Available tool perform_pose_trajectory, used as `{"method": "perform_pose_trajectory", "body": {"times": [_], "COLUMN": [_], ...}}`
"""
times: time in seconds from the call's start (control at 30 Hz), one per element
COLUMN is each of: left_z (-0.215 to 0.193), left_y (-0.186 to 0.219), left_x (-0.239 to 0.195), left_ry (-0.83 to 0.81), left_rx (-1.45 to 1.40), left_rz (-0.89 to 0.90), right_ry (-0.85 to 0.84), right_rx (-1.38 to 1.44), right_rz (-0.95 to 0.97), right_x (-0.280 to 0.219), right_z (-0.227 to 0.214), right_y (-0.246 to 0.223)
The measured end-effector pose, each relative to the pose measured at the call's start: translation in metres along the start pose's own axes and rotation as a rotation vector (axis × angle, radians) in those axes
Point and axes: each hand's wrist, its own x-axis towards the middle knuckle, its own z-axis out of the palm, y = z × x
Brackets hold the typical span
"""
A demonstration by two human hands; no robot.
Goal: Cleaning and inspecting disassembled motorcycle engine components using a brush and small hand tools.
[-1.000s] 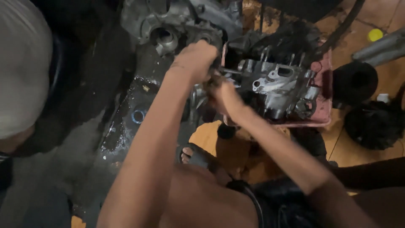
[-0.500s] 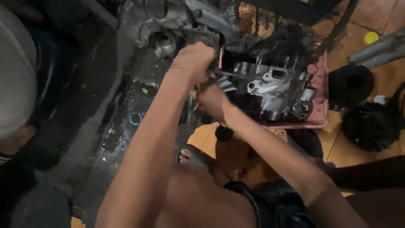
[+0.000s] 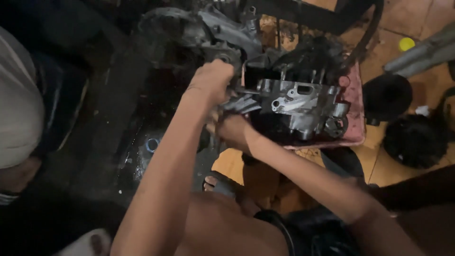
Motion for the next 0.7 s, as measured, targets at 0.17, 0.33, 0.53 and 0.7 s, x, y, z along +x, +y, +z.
{"method": "perform_pose_trajectory", "body": {"times": [0.17,0.33,0.53,0.7], "left_z": [0.004,0.023,0.029,0.012], "left_y": [0.003,-0.009,-0.011,-0.002], "left_x": [-0.003,0.006,0.011,0.009], "left_ry": [-0.054,-0.041,0.080,-0.048], "left_rx": [-0.012,0.003,0.036,-0.003], "left_rz": [-0.060,-0.041,0.059,-0.057], "right_ry": [0.090,0.358,0.549,0.967], "right_rx": [0.410,0.646,1.123,1.388], "right_rz": [0.525,0.819,1.255,1.450], "right_x": [-0.058,-0.091,-0.111,-0.118], "right_z": [0.039,0.012,0.060,0.148], "right_y": [0.012,0.002,0.010,0.019]}}
